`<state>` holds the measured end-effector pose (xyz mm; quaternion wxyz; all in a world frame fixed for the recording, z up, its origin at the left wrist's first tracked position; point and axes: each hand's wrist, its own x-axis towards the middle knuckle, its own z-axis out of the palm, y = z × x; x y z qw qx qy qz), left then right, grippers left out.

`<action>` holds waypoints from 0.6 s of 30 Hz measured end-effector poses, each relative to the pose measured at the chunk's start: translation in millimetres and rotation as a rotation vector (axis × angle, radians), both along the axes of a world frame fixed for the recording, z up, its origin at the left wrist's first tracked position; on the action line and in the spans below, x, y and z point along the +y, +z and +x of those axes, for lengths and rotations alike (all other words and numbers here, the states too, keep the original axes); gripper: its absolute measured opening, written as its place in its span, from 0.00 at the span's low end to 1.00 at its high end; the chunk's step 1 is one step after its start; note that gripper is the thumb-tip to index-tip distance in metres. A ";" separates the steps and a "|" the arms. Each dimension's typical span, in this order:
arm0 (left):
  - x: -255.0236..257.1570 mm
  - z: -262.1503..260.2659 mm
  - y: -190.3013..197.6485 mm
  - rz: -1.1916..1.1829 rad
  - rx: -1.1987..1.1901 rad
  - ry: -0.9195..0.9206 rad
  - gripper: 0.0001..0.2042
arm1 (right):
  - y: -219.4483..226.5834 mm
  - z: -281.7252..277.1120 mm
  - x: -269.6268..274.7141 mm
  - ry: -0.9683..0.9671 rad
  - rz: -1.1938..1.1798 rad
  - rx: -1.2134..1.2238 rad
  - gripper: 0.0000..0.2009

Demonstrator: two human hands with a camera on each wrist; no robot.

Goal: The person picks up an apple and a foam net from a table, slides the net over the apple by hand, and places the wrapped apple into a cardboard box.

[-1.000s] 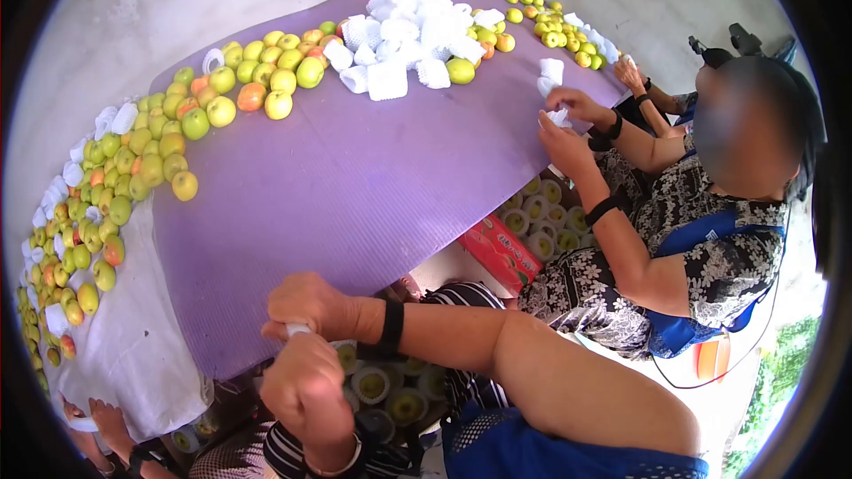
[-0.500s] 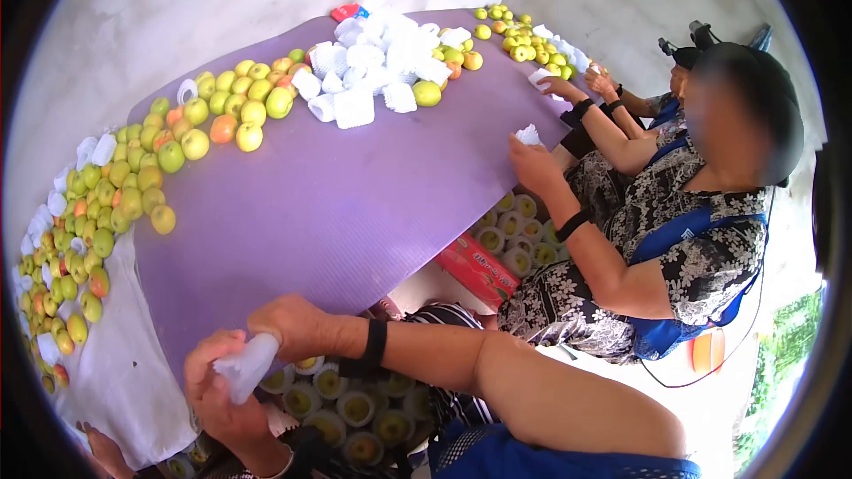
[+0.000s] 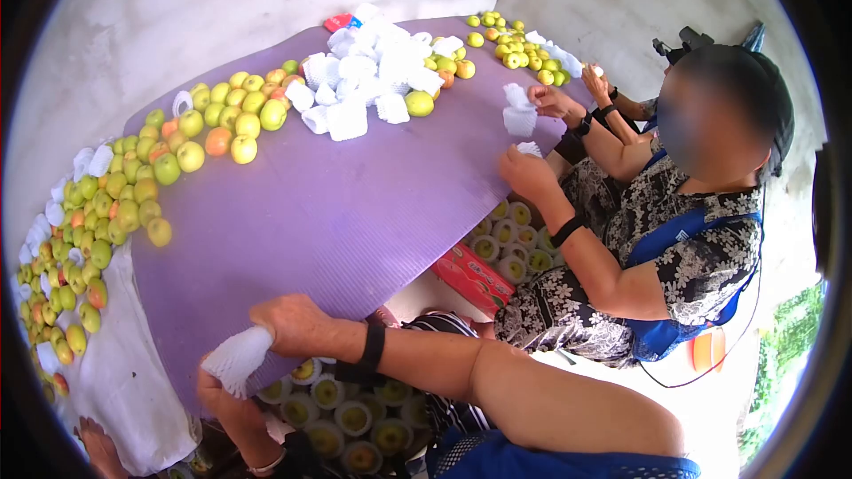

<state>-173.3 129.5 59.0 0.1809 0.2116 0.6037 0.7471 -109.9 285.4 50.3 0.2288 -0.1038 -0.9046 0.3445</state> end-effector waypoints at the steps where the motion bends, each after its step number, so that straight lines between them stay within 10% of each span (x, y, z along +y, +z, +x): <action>1: 1.4 -0.3 -2.3 -0.042 -0.071 0.057 0.12 | -2.8 -1.3 -0.7 -0.009 0.030 0.020 0.09; 18: 0.6 7.3 -8.8 0.038 -0.096 0.024 0.14 | 1.5 2.6 0.2 0.046 0.004 -0.036 0.10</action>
